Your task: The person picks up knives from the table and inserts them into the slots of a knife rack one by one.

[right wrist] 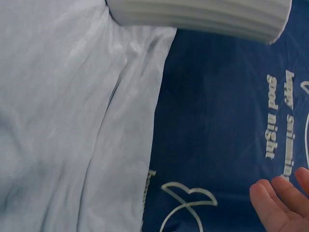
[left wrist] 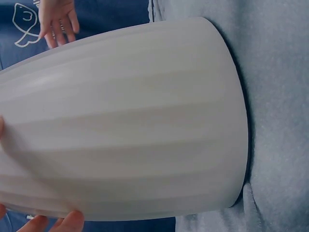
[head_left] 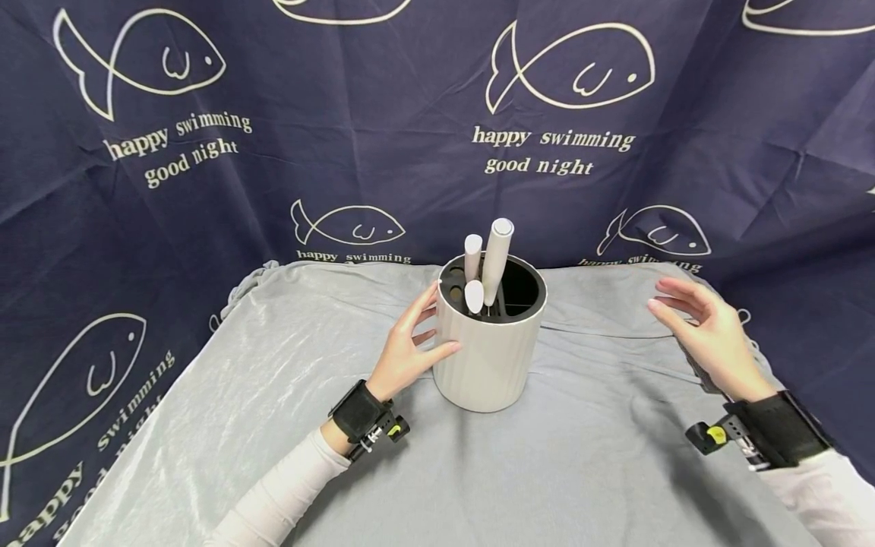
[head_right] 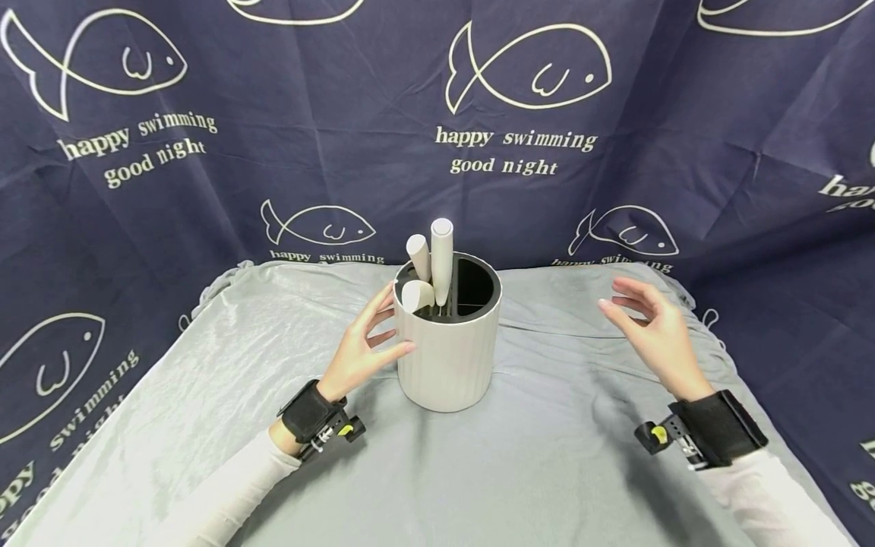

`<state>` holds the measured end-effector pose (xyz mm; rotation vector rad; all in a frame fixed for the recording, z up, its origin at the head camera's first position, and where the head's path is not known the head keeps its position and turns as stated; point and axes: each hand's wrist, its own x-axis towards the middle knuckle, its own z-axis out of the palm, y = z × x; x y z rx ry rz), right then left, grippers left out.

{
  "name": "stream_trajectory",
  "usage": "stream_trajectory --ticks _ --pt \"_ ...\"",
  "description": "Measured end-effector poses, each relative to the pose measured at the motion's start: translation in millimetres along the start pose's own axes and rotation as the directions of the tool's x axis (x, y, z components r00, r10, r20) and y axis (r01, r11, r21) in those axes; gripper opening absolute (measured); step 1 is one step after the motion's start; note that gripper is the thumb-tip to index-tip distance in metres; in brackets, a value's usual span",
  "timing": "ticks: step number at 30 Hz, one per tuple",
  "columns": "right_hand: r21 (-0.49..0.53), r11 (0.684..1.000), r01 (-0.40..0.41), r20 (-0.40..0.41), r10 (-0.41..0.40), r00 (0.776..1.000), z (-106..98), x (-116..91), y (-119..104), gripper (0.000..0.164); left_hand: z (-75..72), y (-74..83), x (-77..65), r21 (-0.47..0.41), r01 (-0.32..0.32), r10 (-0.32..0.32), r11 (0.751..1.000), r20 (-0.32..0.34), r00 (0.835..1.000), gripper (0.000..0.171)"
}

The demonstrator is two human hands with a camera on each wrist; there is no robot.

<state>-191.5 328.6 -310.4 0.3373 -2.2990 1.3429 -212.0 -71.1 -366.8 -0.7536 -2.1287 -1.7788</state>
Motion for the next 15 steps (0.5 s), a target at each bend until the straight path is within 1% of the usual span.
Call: stream_trajectory --ticks 3,7,11,14,15 --pt "-0.015 1.0 -0.012 -0.016 0.012 1.0 -7.2 -4.2 5.3 0.038 -0.4 0.3 -0.3 0.0 -0.002 0.002 1.0 0.0 1.0 0.088" --pt "-0.023 0.998 -0.054 -0.04 0.053 0.998 -16.7 -10.1 11.3 0.04 -0.4 0.2 -0.5 0.02 0.003 -0.003 1.0 0.003 1.0 0.09" --pt "-0.043 0.994 -0.098 -0.051 0.096 0.994 -26.5 -15.9 18.4 0.041 -0.4 19.9 -1.2 0.008 0.027 -0.027 1.0 0.014 1.0 0.087" --pt "-0.027 0.991 -0.129 -0.044 0.128 0.991 -34.9 -20.1 26.2 0.042 -0.8 35.2 -2.0 -0.003 0.046 -0.045 0.999 0.02 0.999 0.085" --pt "-0.028 0.99 -0.141 -0.042 0.14 0.989 -37.9 -21.5 29.2 0.042 -0.9 35.4 -2.0 -0.003 0.043 -0.043 0.999 0.019 0.999 0.085"
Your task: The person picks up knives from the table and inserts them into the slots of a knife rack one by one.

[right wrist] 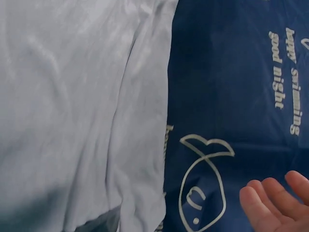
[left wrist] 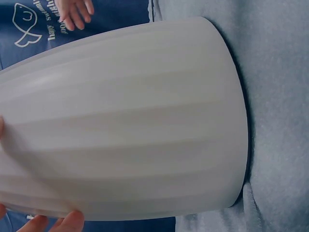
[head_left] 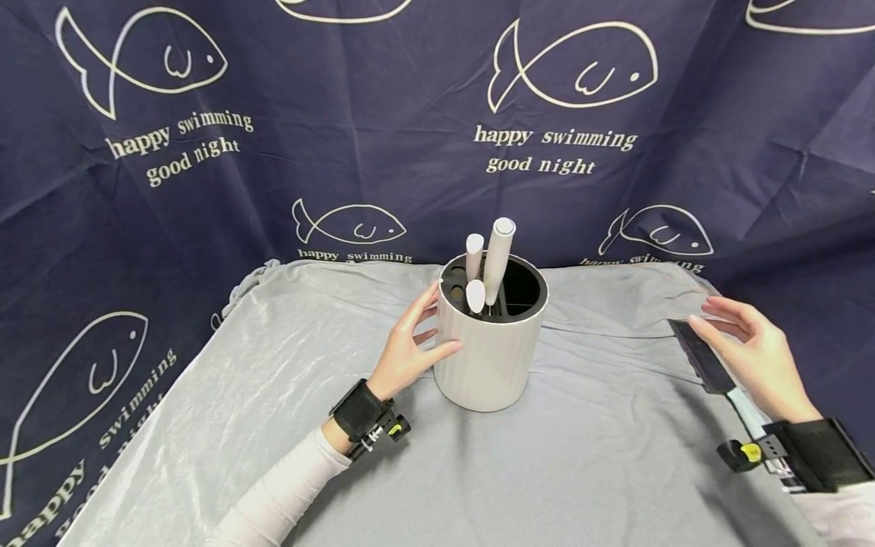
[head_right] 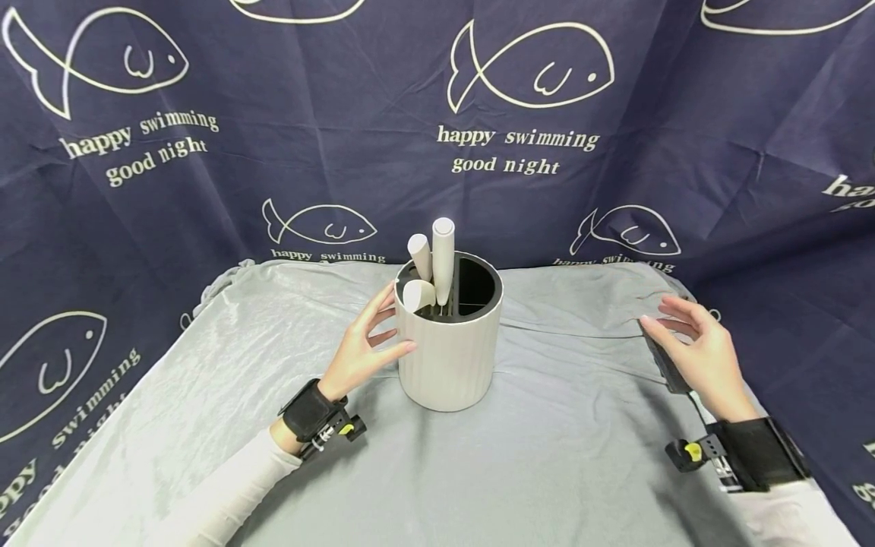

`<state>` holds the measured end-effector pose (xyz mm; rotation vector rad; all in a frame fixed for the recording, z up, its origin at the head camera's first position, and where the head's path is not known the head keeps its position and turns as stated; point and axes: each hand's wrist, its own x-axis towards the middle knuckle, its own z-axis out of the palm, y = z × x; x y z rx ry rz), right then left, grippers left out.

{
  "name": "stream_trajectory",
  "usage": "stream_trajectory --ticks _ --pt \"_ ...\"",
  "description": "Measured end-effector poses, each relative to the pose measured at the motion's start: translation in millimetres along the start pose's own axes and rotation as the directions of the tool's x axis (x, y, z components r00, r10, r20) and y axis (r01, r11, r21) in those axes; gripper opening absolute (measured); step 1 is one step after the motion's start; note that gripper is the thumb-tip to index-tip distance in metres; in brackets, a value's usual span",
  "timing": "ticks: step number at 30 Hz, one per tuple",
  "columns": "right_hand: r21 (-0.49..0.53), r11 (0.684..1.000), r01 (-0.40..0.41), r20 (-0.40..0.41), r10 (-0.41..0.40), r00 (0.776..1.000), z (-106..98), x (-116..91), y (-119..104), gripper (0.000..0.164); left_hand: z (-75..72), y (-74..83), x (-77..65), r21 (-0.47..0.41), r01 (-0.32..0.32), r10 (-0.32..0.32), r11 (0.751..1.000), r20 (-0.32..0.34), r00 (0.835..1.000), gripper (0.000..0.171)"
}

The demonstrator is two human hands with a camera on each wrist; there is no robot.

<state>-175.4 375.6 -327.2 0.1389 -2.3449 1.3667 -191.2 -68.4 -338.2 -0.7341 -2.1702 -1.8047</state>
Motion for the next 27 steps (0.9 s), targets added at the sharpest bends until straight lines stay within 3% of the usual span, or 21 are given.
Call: stream_trajectory --ticks 8,14,20,27 --pt "-0.06 0.996 -0.071 -0.017 0.07 0.997 -21.9 -7.3 20.6 0.044 0.5 -1.0 0.7 0.006 -0.001 0.001 1.0 -0.003 1.0 0.085" --pt "-0.166 0.98 -0.112 -0.018 0.111 0.994 -32.6 -13.5 33.1 0.041 1.3 -26.9 4.1 0.007 -0.003 0.003 1.0 -0.009 1.0 0.09" --pt "-0.292 0.942 -0.162 -0.013 0.165 0.986 -38.8 -19.2 43.8 0.066 0.7 -35.6 4.4 0.013 -0.021 0.022 1.0 -0.015 1.0 0.091" --pt "-0.339 0.924 -0.175 -0.008 0.184 0.983 -43.2 -25.1 53.5 0.068 0.5 -36.1 3.8 0.029 -0.023 0.023 0.999 -0.016 1.0 0.091"
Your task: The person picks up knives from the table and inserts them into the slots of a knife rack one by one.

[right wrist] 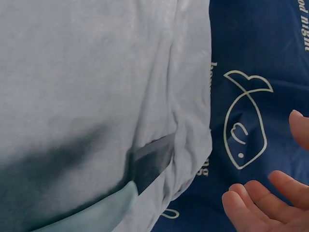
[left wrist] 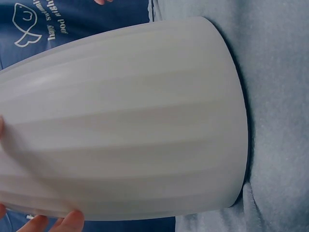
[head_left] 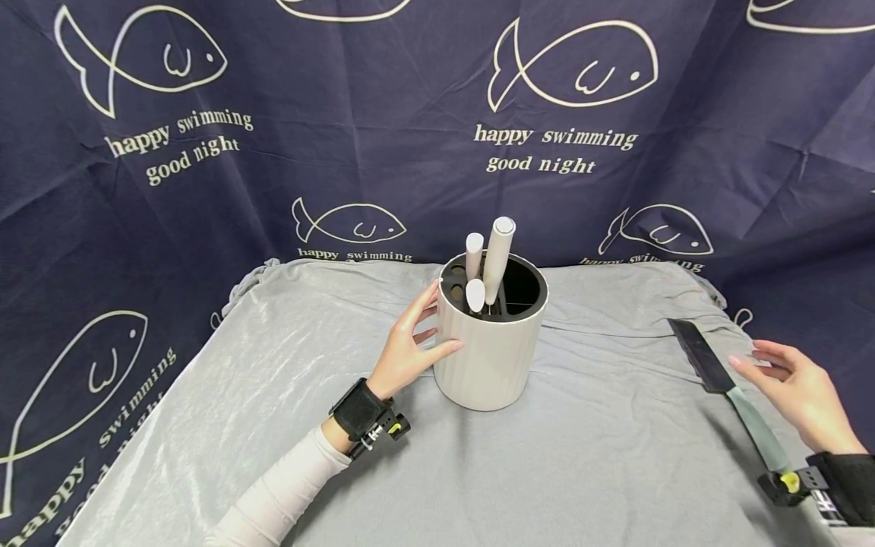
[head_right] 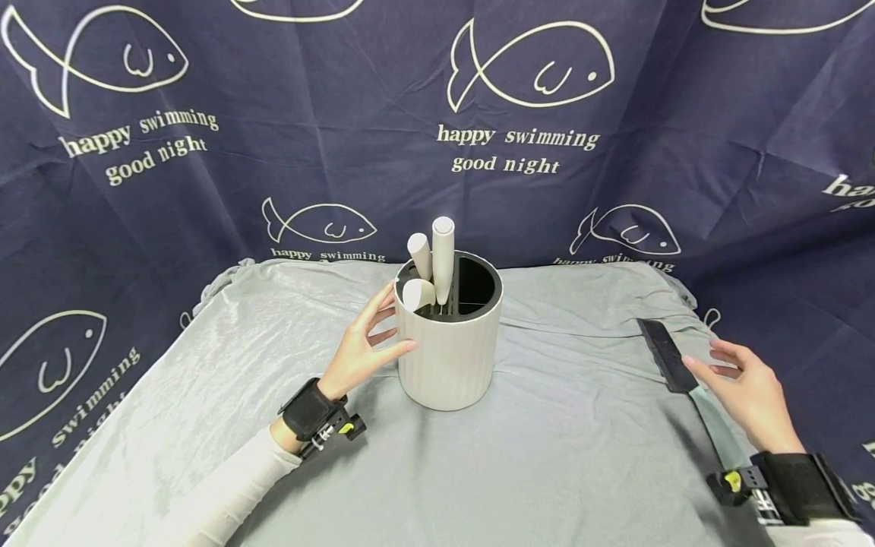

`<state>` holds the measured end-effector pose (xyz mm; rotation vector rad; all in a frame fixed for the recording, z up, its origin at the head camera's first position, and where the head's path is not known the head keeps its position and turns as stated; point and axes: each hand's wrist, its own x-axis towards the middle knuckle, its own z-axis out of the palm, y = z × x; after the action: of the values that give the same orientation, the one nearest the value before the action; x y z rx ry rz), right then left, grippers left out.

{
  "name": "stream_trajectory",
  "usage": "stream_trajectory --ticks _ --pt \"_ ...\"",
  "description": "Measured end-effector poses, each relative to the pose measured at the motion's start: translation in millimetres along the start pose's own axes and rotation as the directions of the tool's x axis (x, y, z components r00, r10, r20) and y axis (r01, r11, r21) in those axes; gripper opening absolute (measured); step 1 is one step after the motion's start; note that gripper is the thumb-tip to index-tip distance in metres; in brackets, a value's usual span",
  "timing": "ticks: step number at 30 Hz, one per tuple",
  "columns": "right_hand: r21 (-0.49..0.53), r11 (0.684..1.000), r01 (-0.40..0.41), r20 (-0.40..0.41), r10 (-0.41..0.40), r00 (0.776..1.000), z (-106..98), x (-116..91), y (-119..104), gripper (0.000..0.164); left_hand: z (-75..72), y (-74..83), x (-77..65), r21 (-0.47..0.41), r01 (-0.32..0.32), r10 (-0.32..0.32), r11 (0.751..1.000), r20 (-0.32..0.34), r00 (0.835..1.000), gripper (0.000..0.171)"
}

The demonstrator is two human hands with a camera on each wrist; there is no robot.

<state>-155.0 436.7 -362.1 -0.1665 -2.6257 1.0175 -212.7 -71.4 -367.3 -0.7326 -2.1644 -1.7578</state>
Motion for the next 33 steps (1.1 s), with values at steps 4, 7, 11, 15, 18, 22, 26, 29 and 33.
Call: stream_trajectory --ticks 4,7,11,15,18,22,26,29,33 --pt "-0.05 0.999 -0.02 0.032 0.021 0.999 -1.4 -2.7 7.8 0.069 0.2 -0.6 -0.1 0.004 0.004 -0.004 1.0 0.002 1.0 0.091" --pt "-0.106 0.994 -0.019 0.054 0.025 0.998 -3.6 -4.2 12.7 0.067 0.0 -0.6 -0.4 -0.003 0.007 -0.007 1.0 0.003 1.0 0.091" --pt "-0.187 0.982 -0.031 0.077 0.046 0.996 -4.3 -5.6 16.3 0.069 -0.4 -0.2 -0.7 -0.013 0.009 -0.009 1.0 0.001 1.0 0.09" --pt "-0.235 0.969 -0.074 0.096 0.099 0.99 -1.7 -7.5 20.0 0.075 -0.5 -0.1 -0.6 -0.021 0.014 -0.014 1.0 0.0 1.0 0.09" --pt "-0.247 0.965 -0.092 0.107 0.122 0.987 1.5 -8.6 25.4 0.077 -0.5 1.8 -0.3 -0.024 0.021 -0.021 0.999 0.006 1.0 0.091" --pt "-0.271 0.956 -0.108 0.109 0.142 0.984 5.2 -7.2 35.4 0.077 -1.1 17.9 -1.3 -0.022 0.036 -0.036 0.999 0.014 0.999 0.088" --pt "-0.294 0.949 -0.112 0.124 0.154 0.98 6.7 -6.6 41.7 0.075 -1.7 35.4 -3.0 -0.022 0.041 -0.041 0.999 0.019 0.999 0.085" --pt "-0.299 0.949 -0.098 0.149 0.147 0.978 6.3 -8.5 41.9 0.074 -1.7 35.9 -2.9 -0.024 0.037 -0.037 0.999 0.018 0.999 0.085" --pt "-0.317 0.945 -0.082 0.161 0.139 0.977 6.1 -11.0 40.5 0.072 -1.6 35.3 -2.0 -0.021 0.032 -0.032 0.999 0.018 0.999 0.086"
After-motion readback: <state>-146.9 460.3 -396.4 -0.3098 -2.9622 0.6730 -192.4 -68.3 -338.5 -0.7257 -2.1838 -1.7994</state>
